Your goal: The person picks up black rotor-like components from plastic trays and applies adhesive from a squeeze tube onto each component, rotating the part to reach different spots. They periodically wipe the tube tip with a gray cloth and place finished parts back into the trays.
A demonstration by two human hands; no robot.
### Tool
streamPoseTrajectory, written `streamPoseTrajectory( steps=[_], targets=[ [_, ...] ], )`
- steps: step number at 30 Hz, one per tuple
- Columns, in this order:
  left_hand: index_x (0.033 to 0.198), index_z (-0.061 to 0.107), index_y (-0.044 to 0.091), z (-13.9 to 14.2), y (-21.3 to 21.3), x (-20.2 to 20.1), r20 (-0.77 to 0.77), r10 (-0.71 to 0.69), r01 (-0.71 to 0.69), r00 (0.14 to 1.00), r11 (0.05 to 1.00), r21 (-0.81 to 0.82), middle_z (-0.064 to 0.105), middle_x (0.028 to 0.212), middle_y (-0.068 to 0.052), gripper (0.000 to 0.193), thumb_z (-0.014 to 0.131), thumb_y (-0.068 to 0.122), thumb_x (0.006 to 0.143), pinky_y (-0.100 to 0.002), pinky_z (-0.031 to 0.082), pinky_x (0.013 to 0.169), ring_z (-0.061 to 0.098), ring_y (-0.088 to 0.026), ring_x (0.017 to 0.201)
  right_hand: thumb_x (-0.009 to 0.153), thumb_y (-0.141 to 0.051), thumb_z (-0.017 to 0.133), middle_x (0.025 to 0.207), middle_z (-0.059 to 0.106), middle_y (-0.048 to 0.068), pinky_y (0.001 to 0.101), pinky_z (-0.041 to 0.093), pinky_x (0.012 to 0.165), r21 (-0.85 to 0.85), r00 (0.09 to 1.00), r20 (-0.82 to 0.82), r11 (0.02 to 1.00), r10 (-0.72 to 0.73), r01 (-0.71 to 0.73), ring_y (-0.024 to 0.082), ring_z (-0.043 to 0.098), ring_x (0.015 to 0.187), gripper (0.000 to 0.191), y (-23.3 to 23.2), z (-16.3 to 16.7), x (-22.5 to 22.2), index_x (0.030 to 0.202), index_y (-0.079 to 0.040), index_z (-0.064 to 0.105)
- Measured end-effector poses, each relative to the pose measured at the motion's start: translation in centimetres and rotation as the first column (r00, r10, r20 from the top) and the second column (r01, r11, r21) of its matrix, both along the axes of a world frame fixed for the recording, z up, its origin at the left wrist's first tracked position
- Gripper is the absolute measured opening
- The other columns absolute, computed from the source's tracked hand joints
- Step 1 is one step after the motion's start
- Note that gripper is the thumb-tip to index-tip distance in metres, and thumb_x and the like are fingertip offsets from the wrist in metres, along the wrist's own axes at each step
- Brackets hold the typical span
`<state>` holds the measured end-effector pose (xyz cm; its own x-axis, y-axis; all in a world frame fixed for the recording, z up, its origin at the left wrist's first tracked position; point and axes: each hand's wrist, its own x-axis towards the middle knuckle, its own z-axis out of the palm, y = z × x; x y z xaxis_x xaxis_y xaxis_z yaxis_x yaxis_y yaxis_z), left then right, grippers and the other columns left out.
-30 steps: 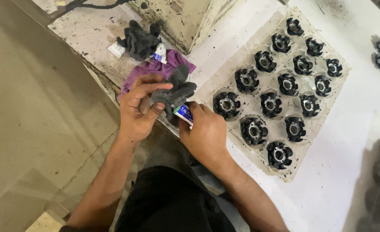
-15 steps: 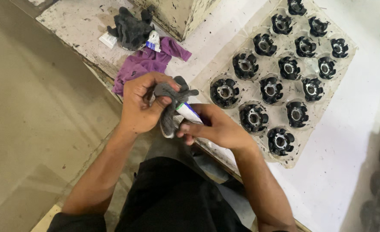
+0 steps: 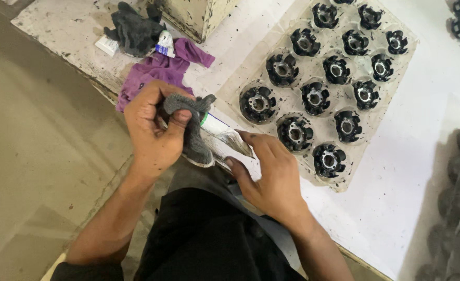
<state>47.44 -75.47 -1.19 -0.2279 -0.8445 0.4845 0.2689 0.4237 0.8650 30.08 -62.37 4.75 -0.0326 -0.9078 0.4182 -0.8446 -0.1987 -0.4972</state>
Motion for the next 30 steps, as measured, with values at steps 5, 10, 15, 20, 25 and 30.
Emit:
streamPoseTrajectory(
  steps=[5, 10, 15, 20, 25, 30],
  targets=[
    [0.105, 0.066, 0.001, 0.2, 1.7, -1.5, 0.05, 0.025, -0.028, 0.998, 0.998, 0.059, 0.059, 0.087, 0.002, 0.018, 0.074, 0.017, 0.103, -0.018, 0.042, 0.072, 0.05, -0.004, 0.079, 0.088, -0.003, 0.073, 0.085, 0.064, 0.015, 0.0477, 0.048, 0.067, -0.082, 0.991, -0.087, 0.993, -0.097, 0.09, 0.039, 0.062, 0.078, 0.018, -1.7, -1.8, 0.6, 0.102, 0.0, 0.063],
    [0.105, 0.065, 0.002, -0.2, 1.2, -1.2, 0.019, -0.093, 0.093, 0.996, 0.994, -0.057, 0.062, 0.095, 0.0, 0.023, 0.076, 0.022, 0.102, -0.019, 0.045, 0.074, 0.056, -0.005, 0.083, 0.093, -0.007, 0.071, 0.069, 0.061, 0.014, 0.0412, 0.045, 0.059, 0.249, 0.982, 0.176, 0.968, -0.066, 0.021, 0.031, 0.058, 0.065, 0.015, -1.1, -2.3, -0.8, 0.087, 0.001, 0.06],
    [0.1, 0.064, 0.001, -0.8, -0.6, -1.3, -0.021, -0.311, 0.31, 0.95, 0.95, -0.026, 0.065, 0.093, 0.0, 0.034, 0.077, 0.033, 0.103, -0.02, 0.047, 0.077, 0.057, -0.006, 0.084, 0.104, -0.014, 0.058, 0.071, 0.066, 0.004, 0.0284, 0.05, 0.059, 0.521, 0.579, 0.792, 0.708, -0.192, -0.477, 0.011, 0.058, 0.062, 0.023, -1.6, -2.3, -2.9, 0.096, 0.003, 0.071],
    [0.105, 0.066, 0.001, -0.6, -0.9, -0.9, 0.051, -0.253, 0.251, 0.966, 0.967, 0.048, 0.063, 0.087, 0.002, 0.041, 0.078, 0.039, 0.098, -0.019, 0.043, 0.069, 0.053, -0.004, 0.078, 0.104, -0.014, 0.056, 0.088, 0.074, 0.007, 0.0272, 0.057, 0.077, 0.368, 0.476, 0.87, 0.807, -0.124, -0.462, 0.014, 0.07, 0.08, 0.024, -0.5, -2.8, -4.4, 0.114, 0.004, 0.068],
    [0.105, 0.063, 0.0, 0.8, -0.5, -0.2, 0.062, -0.098, 0.105, 0.993, 0.987, -0.12, 0.066, 0.097, -0.004, 0.028, 0.079, 0.023, 0.106, -0.022, 0.049, 0.079, 0.06, -0.009, 0.087, 0.1, -0.006, 0.059, 0.098, 0.077, 0.014, 0.0347, 0.063, 0.085, 0.306, 0.45, 0.876, 0.922, -0.175, -0.238, 0.02, 0.075, 0.09, 0.024, 2.3, -3.9, -6.0, 0.119, 0.007, 0.067],
    [0.101, 0.066, 0.0, 2.4, 1.0, -0.7, 0.187, 0.078, -0.026, 0.979, 0.963, -0.269, 0.064, 0.092, -0.009, 0.011, 0.075, 0.0, 0.094, -0.025, 0.048, 0.076, 0.061, -0.016, 0.083, 0.104, -0.002, 0.061, 0.099, 0.076, 0.017, 0.0364, 0.064, 0.087, 0.229, 0.43, 0.884, 0.972, -0.186, -0.05, 0.022, 0.075, 0.092, 0.016, 3.4, -6.7, -4.7, 0.108, 0.011, 0.069]
  ],
)
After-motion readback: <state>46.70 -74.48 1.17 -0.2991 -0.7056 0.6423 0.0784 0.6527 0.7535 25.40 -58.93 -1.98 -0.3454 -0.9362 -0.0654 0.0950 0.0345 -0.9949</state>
